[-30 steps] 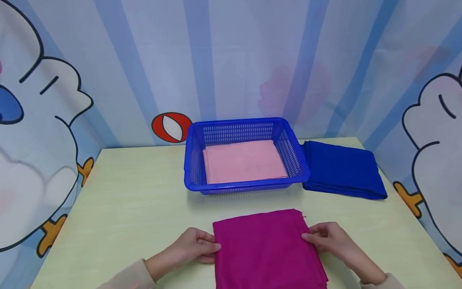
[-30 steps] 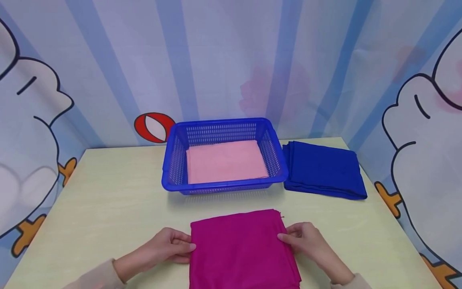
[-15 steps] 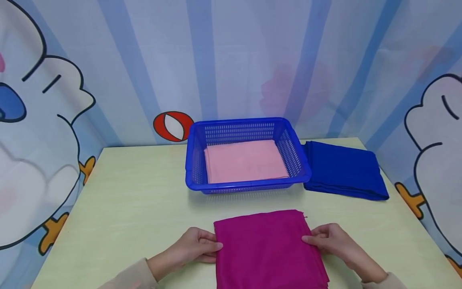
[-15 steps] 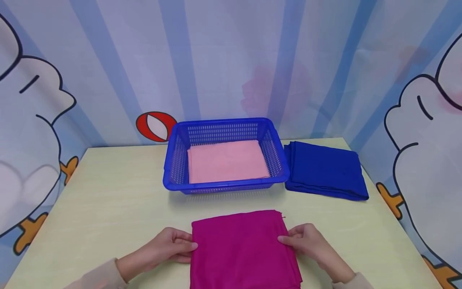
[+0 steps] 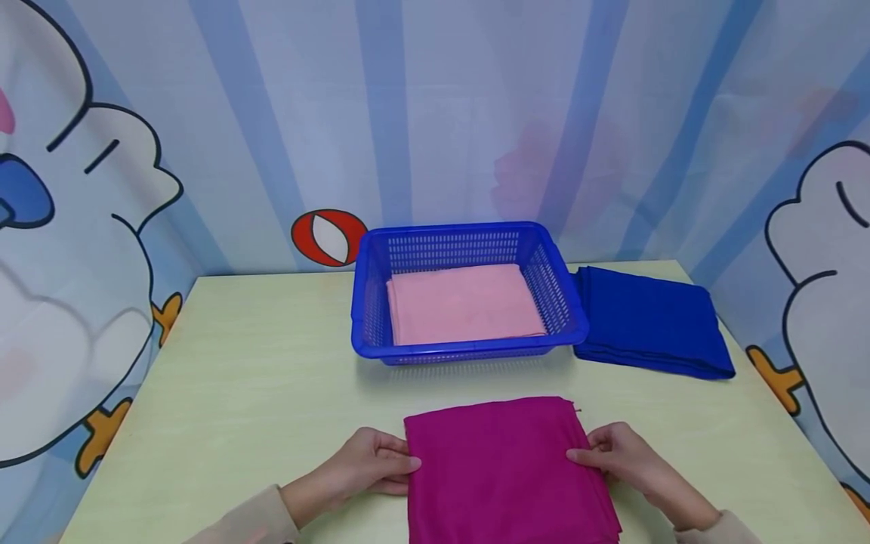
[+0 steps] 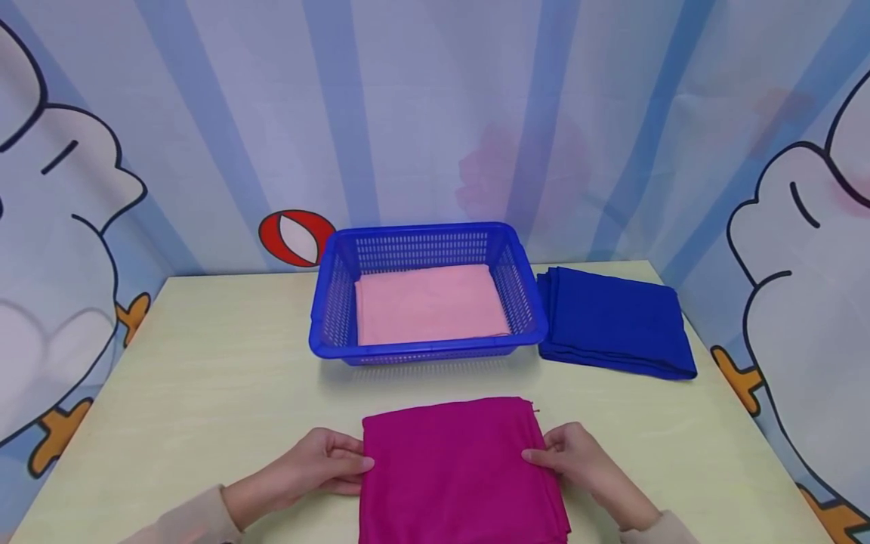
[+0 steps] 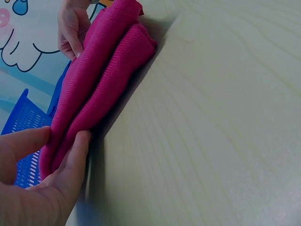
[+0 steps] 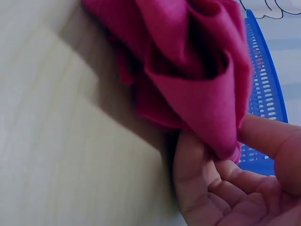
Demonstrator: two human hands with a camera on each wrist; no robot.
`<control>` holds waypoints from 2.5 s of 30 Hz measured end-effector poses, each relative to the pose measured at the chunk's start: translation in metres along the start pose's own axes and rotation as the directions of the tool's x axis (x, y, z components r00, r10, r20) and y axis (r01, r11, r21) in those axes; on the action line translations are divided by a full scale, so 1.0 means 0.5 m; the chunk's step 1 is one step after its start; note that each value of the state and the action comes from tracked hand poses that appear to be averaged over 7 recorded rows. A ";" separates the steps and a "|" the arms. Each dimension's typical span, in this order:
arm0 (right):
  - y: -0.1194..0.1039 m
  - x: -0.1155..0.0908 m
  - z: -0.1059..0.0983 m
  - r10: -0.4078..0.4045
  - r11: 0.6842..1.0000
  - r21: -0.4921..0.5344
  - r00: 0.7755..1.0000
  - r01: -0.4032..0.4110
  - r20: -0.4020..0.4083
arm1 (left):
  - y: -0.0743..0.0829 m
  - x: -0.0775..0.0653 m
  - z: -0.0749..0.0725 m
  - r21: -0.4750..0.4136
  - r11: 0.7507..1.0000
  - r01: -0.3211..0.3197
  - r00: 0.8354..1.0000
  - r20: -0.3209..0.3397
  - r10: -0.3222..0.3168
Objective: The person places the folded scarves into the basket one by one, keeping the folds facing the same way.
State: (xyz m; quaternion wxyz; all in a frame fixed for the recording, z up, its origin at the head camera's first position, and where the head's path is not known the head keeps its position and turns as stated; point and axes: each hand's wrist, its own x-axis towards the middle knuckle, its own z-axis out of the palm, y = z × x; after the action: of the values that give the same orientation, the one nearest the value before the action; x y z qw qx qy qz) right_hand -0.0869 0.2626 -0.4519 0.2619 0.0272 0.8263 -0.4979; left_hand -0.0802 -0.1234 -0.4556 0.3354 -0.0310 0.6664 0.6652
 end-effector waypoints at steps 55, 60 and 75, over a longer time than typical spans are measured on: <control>0.008 -0.005 -0.010 -0.004 0.963 0.271 0.999 -0.009 0.048 | -0.003 0.004 0.010 0.010 0.999 -0.038 0.999 -0.037 0.038; 0.004 -0.006 -0.013 -0.005 0.955 0.298 0.998 -0.014 0.064 | 0.004 -0.002 0.010 -0.011 0.998 -0.058 0.998 -0.025 0.057; -0.007 -0.016 -0.022 -0.030 0.946 0.325 0.996 -0.001 0.090 | 0.022 -0.009 0.008 -0.032 0.998 -0.061 0.998 0.003 0.061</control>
State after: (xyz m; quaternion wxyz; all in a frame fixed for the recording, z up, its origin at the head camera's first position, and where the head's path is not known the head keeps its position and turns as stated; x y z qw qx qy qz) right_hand -0.0855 0.2719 -0.4411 0.2885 0.0404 0.7199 -0.6299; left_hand -0.0803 -0.1204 -0.4435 0.3159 -0.0145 0.6558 0.6855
